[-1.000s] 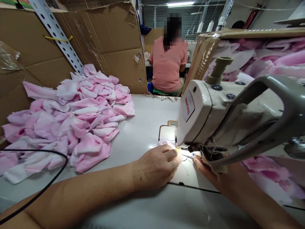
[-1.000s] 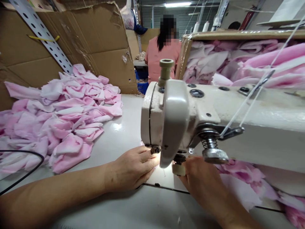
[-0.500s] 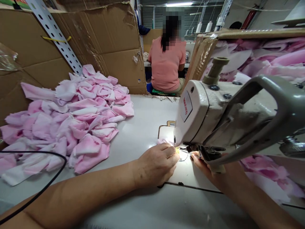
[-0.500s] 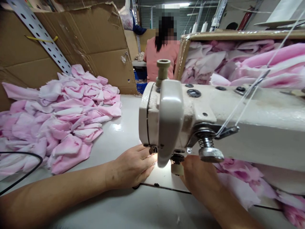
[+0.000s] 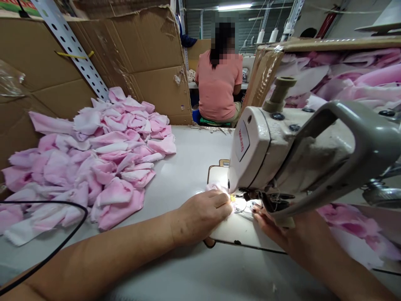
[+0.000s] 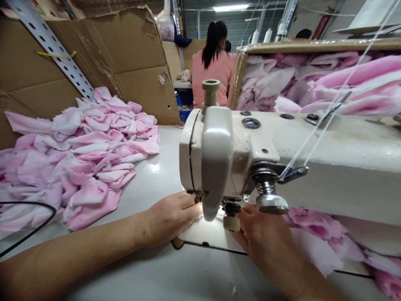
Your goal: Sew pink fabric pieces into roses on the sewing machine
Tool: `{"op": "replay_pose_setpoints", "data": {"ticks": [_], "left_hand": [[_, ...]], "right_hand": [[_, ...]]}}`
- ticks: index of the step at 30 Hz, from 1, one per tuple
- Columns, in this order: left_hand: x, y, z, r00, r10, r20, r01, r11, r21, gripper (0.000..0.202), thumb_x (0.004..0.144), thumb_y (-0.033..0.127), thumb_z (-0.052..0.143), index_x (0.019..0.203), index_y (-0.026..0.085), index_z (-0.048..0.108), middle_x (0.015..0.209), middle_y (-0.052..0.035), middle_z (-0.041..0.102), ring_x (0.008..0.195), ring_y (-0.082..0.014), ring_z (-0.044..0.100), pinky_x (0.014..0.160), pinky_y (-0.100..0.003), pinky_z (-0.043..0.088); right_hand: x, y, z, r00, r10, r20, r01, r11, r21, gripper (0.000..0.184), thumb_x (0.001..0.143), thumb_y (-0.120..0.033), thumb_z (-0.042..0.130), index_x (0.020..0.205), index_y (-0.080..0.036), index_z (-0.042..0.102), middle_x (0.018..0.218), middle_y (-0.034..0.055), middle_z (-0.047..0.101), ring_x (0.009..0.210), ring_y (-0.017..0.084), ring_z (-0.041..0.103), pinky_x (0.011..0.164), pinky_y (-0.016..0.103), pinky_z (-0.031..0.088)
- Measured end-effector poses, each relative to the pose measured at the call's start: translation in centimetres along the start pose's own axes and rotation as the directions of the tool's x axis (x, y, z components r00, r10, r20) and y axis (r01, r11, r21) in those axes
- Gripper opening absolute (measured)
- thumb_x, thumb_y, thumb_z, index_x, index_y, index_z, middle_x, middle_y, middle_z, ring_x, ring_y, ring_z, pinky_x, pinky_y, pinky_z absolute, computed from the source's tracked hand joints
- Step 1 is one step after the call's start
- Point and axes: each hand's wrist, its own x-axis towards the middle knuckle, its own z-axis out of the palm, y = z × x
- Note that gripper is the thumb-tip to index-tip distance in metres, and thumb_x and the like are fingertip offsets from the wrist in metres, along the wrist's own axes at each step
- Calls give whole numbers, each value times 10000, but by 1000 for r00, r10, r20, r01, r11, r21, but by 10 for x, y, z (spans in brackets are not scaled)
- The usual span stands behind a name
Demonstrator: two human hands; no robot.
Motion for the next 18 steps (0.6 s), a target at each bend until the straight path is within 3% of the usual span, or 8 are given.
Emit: {"op": "replay_pose_setpoints", "data": {"ticks": [6,11,14,18], "left_hand": [[1,2,4,989,-83,-120,75,995,-69,131,943,171,416,849,163,507,816,-21,546,712,-136,492,664,-234,436],[6,4,5,954,-193,-229,160,975,-154,172,915,185,436,744,175,448,698,4,480,630,-130,456,593,-236,408],[9,4,2,929,-294,-225,226,932,-283,192,878,184,459,692,181,412,666,21,448,585,-112,435,551,-222,382],[12,5,-3,913,-370,-175,284,881,-379,181,849,167,448,671,180,417,660,24,457,594,-108,465,554,-216,393]], "right_hand": [[0,-4,5,995,-65,-70,60,996,-62,196,899,-220,480,892,-202,675,796,74,687,607,175,603,576,295,434],[-1,-3,3,1000,-2,-1,2,1000,24,202,903,-238,480,870,-204,676,756,47,666,587,154,572,566,281,403],[3,-5,1,1000,-18,-7,18,999,36,259,907,-234,457,751,-216,663,675,25,633,590,157,565,550,277,363],[8,-1,2,999,-4,-50,0,997,-82,260,886,-256,481,701,-202,656,643,35,642,523,152,552,504,276,315]]}}
